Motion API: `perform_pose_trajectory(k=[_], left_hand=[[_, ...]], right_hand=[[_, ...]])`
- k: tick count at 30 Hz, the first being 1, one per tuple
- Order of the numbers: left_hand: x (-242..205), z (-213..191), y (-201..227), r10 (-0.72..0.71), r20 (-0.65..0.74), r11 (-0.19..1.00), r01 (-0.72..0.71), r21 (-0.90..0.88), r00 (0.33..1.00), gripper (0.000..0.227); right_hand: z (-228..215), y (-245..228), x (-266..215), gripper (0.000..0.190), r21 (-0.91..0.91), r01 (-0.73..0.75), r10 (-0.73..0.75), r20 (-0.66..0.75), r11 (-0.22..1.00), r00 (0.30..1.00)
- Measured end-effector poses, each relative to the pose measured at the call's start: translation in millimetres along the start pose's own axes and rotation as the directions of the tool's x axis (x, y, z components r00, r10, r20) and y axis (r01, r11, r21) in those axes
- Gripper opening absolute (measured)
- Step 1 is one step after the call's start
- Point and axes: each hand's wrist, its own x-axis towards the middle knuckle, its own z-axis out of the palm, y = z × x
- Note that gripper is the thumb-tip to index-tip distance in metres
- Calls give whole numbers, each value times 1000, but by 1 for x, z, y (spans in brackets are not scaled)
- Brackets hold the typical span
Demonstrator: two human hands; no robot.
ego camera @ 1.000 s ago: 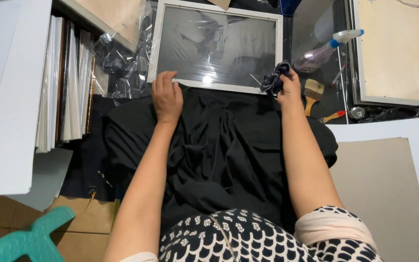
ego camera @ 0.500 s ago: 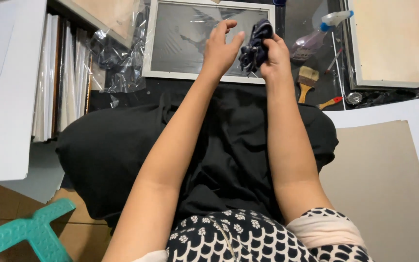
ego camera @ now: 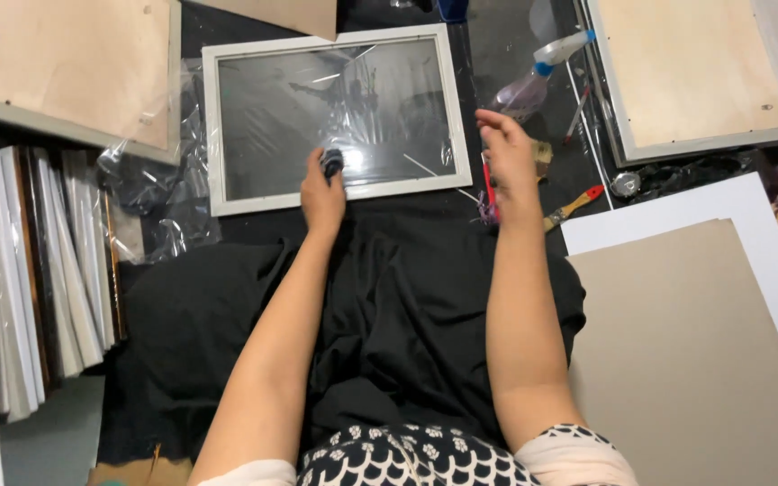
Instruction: The person removes a white backing from a white frame, then uses a brush to sweep the surface. They spray liquid onto the frame and wipe it with a cloth, cleaning the surface and edges.
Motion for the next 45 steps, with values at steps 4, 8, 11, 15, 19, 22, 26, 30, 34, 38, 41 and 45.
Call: perform_pose_trajectory(k=[4, 8, 11, 15, 19, 22, 26, 30, 34, 38, 41, 45], left_hand=[[9, -11, -25, 86, -45, 984, -78, 160, 995, 46], [39, 25, -42, 136, 73, 945, -152, 288, 988, 38], [43, 74, -59, 183, 237, 892, -262, 369, 954, 38], [36, 142, -81, 374, 224, 806, -435, 402, 900, 17], [34, 199, -76, 576, 330, 742, -648, 171, 748, 8], [42, 216, -32, 591, 340, 735, -662, 147, 732, 6], [44, 239, 4, 614, 314, 747, -662, 66, 724, 34], [50, 249, -32, 660, 435, 702, -709, -66, 613, 18], [63, 166, -24, 640, 560, 615, -787, 37, 526, 7], [67, 156, -27, 535, 576, 722, -689, 69, 618, 5], [65, 181, -15, 574, 599, 683, -730, 25, 558, 7], [50, 233, -7, 590, 612, 676, -737, -19, 526, 5]], right_hand=[[-24, -48, -6, 28, 243, -108, 154, -178, 964, 972], [-12, -4, 23, 25, 185, -241, 276, -195, 953, 941], [8, 47, 54, 27, 126, -307, 324, -160, 944, 932], [22, 68, 75, 27, 148, -419, 440, -152, 896, 885], [27, 81, 85, 26, 110, -506, 518, -168, 855, 839], [30, 98, 93, 26, 89, -548, 555, -171, 831, 814], [29, 137, 100, 30, 60, -600, 600, -180, 798, 779], [26, 169, 103, 40, 22, -611, 598, -233, 791, 767], [23, 214, 105, 36, -197, -590, 547, -234, 783, 804], [30, 231, 106, 38, -323, -584, 531, -243, 744, 812], [37, 217, 101, 43, -418, -602, 552, -247, 681, 796], [39, 243, 106, 36, -399, -556, 529, -188, 729, 828]])
